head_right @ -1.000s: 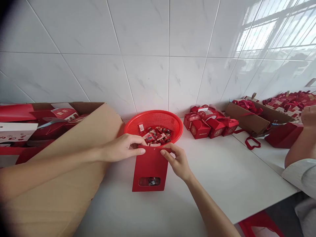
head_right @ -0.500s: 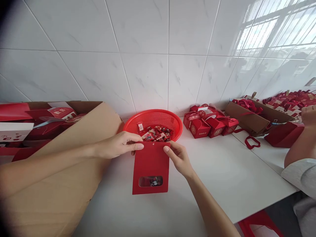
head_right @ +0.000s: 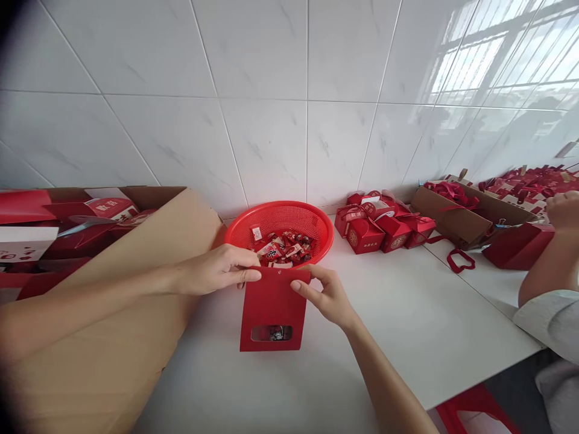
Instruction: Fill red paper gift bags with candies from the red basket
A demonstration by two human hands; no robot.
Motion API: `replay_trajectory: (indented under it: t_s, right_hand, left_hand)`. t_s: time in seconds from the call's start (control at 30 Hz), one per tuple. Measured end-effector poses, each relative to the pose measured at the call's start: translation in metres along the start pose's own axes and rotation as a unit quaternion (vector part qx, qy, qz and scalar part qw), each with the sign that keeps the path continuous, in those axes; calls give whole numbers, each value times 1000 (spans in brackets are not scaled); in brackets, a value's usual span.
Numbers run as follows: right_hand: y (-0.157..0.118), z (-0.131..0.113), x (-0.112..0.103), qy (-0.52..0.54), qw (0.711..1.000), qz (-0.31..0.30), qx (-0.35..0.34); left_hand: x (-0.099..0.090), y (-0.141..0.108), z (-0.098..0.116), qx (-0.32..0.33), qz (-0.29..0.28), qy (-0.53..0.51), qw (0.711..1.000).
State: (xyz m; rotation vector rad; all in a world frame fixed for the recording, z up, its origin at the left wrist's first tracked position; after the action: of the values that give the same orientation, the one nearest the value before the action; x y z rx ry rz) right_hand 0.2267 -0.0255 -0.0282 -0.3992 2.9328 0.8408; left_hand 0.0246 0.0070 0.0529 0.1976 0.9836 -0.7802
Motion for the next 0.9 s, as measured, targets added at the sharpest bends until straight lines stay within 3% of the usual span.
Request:
replay_trajectory:
  t_s: [0.17,0.27,0.33,0.4,0.5,0.63,0.67,0.73,0.8,0.9]
  right_hand:
    - [-3,-8,-3,-106,994,-12,-32]
    - [-8,-9,-22,-120,993,-18,-11]
    - [-14,-9,-52,-143,989,41,-1]
    - [-24,-11,-94,-170,971,166,3]
    - [-47,-16,-162,-224,905,362,-1]
    - [-78,-26,-234,-317,765,560,18]
    - [-83,-27,-247,-338,734,588,33]
    - [-89,-25,-269,-377,700,602,76]
    - [-90,-20,-284,-393,688,597,126]
    - [-88,-11,-295,-380,693,592,159]
  left_hand:
    - [9,0,3,23,-30,54,998]
    - [13,-4,6,12,-53,81,995]
    - [15,-7,5,-8,-63,103,993]
    - [17,-9,2,-20,-80,140,987]
    - [21,-11,-3,-35,-123,201,971]
    - [24,-12,-3,-50,-147,239,959]
    - [25,-12,-2,-52,-148,244,957]
    - [26,-13,0,-56,-151,251,954]
    - [27,-13,0,-60,-158,258,951]
    - [29,-13,-3,-64,-162,269,947]
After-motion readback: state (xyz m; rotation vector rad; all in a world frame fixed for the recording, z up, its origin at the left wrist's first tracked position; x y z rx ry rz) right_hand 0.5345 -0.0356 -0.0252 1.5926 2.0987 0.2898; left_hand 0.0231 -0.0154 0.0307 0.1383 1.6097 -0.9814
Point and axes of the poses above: each hand's wrist, its own y-axis towards the middle knuckle, its own x-axis out of the palm, z = x × y, the point moved 4 cm from there along y, towards the middle knuckle, and after that the axes turned 11 degrees about -x, right-handed, at the moved point
